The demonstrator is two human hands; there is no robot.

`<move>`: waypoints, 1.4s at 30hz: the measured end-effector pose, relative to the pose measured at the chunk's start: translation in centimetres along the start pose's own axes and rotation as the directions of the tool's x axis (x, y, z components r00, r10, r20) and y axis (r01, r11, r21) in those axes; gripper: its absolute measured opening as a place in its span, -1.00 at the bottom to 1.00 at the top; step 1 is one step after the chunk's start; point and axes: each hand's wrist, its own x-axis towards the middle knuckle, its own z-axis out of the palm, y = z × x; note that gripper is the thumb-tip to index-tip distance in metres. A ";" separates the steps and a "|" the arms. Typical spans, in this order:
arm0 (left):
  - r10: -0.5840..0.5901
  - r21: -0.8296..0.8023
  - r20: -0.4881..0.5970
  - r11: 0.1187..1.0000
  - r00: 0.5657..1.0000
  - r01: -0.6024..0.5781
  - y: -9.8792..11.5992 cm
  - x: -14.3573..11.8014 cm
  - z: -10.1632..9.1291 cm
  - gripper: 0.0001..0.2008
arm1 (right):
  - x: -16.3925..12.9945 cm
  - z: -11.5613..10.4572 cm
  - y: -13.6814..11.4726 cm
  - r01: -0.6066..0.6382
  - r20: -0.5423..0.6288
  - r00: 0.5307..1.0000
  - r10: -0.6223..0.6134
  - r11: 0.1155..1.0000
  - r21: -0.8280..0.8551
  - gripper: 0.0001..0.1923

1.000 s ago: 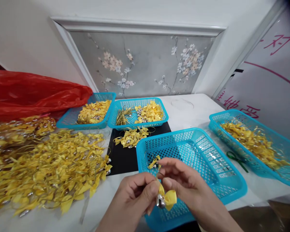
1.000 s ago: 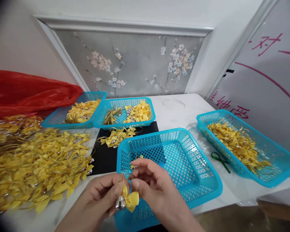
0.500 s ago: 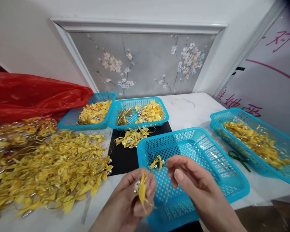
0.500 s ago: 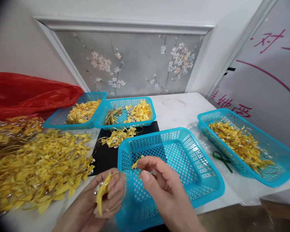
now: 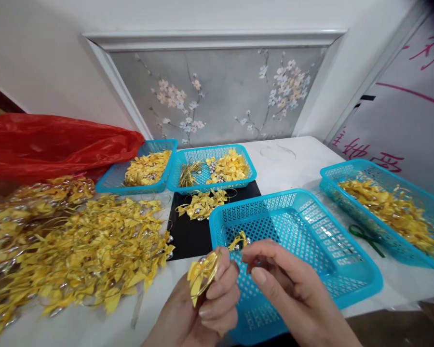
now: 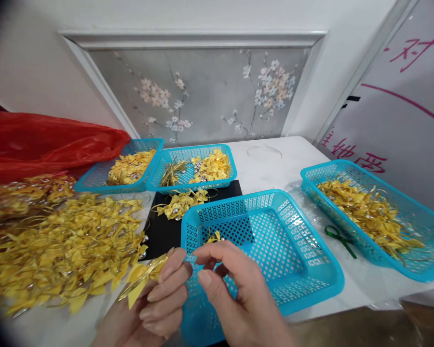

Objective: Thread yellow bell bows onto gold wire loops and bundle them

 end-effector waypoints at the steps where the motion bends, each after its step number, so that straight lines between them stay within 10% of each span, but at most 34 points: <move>1: -0.011 -0.002 -0.014 1.000 1.000 0.010 0.0 0.0 0.0 -0.78 | 0.1 0.2 -0.2 0.052 0.005 0.999 -0.052 0.998 -0.036 -0.69; 15: 0.120 0.115 -0.127 0.988 0.985 -0.106 -0.9 0.5 -0.5 -0.77 | 1.2 2.0 -1.2 0.366 0.016 0.918 -0.396 0.831 -0.419 -0.86; 31: 0.186 0.171 -0.124 0.972 0.975 -0.164 -0.4 0.9 -0.3 -0.65 | -0.1 1.4 -1.9 0.168 0.014 0.984 -0.177 0.900 -0.403 -0.64; 37: 0.495 0.669 -0.224 0.705 0.840 -0.237 -0.9 0.5 0.4 -0.64 | 0.1 0.5 -2.4 0.139 0.041 0.990 -0.133 0.964 -0.227 -0.81; 42: 0.699 0.957 -0.015 0.217 0.715 -0.192 -1.2 0.1 0.2 -0.57 | 0.6 0.3 -1.9 -0.009 0.070 0.997 0.027 0.967 -0.256 -0.90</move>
